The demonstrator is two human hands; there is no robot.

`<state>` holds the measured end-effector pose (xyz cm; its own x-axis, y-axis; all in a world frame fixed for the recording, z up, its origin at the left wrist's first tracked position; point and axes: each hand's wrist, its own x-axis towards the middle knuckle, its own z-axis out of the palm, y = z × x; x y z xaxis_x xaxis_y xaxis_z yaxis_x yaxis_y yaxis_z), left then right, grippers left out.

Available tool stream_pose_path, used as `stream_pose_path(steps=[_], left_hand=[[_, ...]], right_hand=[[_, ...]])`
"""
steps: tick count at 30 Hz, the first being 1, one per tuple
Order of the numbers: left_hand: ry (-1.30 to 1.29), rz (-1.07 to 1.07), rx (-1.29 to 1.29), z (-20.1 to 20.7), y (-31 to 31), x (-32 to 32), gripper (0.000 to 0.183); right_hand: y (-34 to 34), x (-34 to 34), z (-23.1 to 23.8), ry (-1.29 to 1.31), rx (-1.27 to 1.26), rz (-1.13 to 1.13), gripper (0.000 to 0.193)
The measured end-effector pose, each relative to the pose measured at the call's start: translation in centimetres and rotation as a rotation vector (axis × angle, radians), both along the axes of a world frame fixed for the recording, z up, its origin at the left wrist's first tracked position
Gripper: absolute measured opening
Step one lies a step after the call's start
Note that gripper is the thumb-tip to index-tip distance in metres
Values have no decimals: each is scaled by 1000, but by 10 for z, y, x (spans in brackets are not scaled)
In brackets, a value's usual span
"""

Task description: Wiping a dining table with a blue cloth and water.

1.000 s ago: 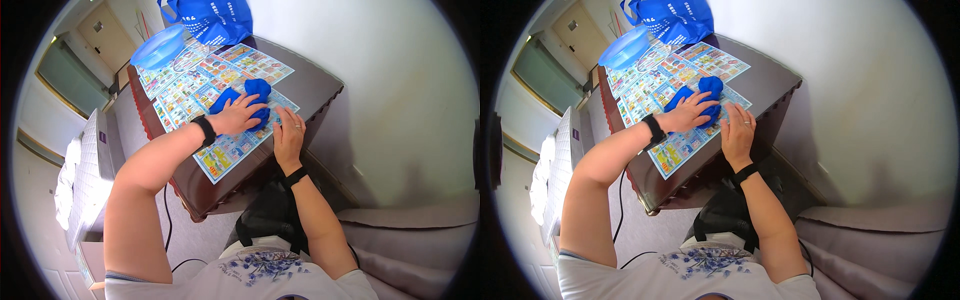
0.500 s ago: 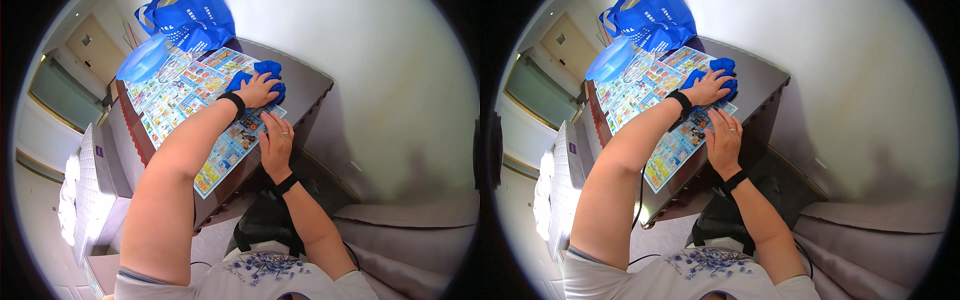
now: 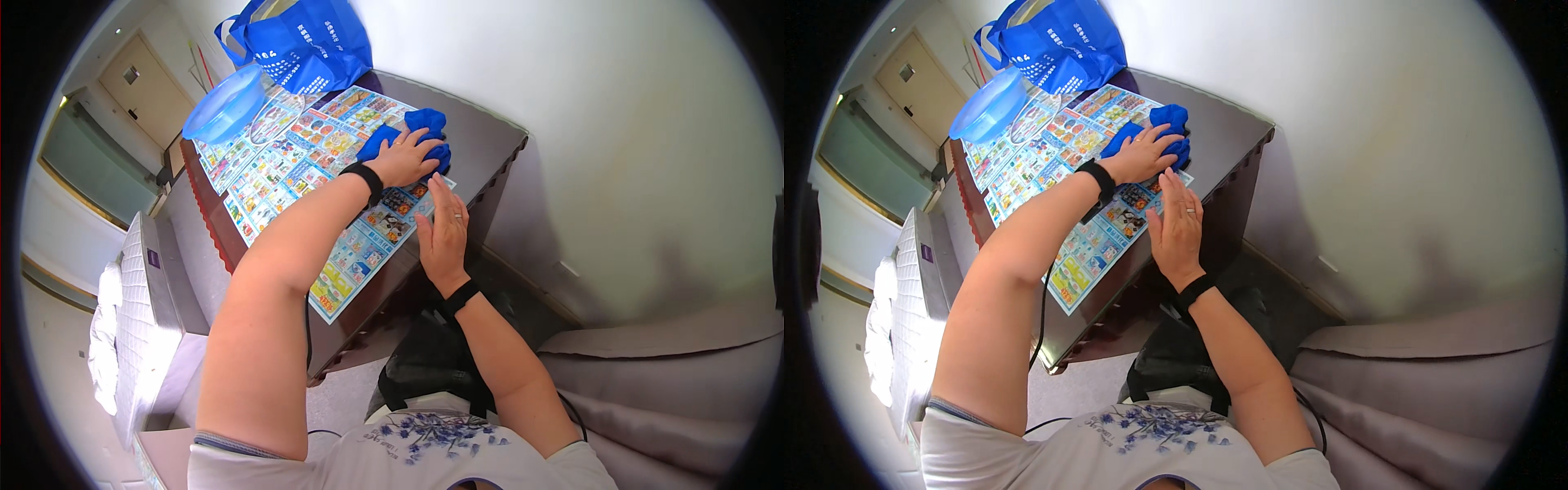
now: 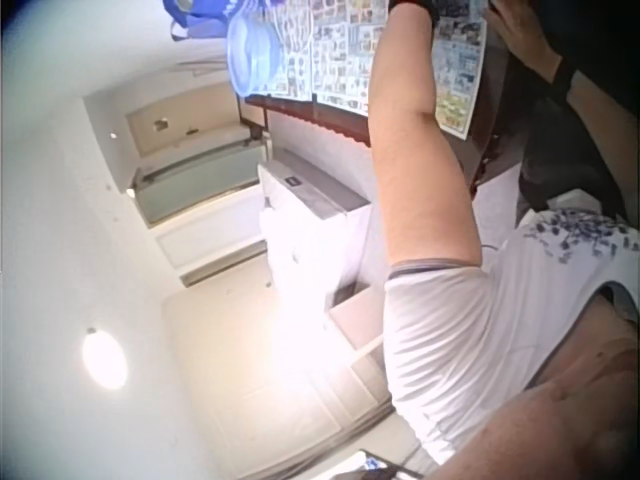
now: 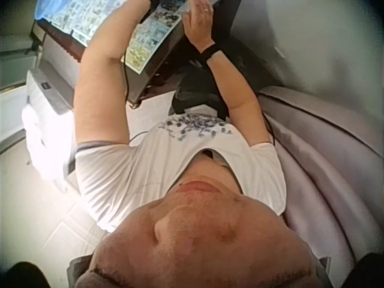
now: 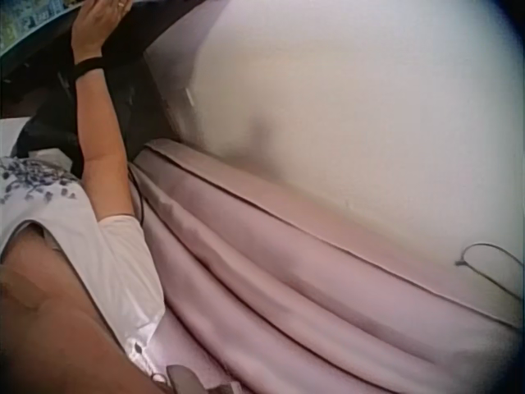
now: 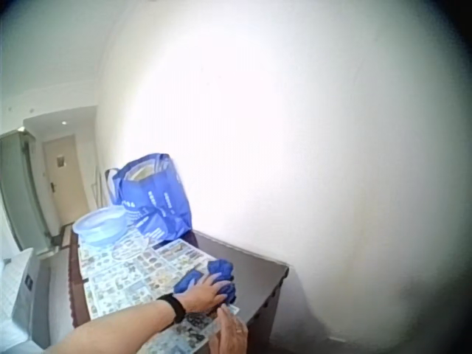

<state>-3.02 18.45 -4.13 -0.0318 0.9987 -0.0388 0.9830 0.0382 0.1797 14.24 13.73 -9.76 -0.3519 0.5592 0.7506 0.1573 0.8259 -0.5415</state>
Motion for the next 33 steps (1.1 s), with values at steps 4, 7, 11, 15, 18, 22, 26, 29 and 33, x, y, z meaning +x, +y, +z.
stream_pose_path(steps=[4,7,11,15,18,22,26,29,33], left_hand=[[-5,-72,21,1,-41,1,46],[-21,-73,7,8,-82,7,45],[-3,-61,-35,15,-144,12,47],[-53,7,-114,30,-213,16,45],[-68,69,-148,33,-258,15,45],[-84,127,-123,30,-306,21,46],[-110,97,-88,24,-342,36,47],[-92,59,-124,25,-353,49,49],[-98,32,-152,29,-346,57,50]], right_hand=[[0,1,-1,10,-26,3,47],[1,1,-2,9,-16,7,48],[1,0,-2,-12,8,-11,48],[-2,-1,-1,-34,5,-2,48],[-2,0,-2,-63,6,-27,46],[-2,0,-2,-71,14,-18,44],[-6,1,-5,-97,33,-36,42],[-8,1,-4,-101,45,-36,42],[-8,1,-5,-106,41,-29,42]])
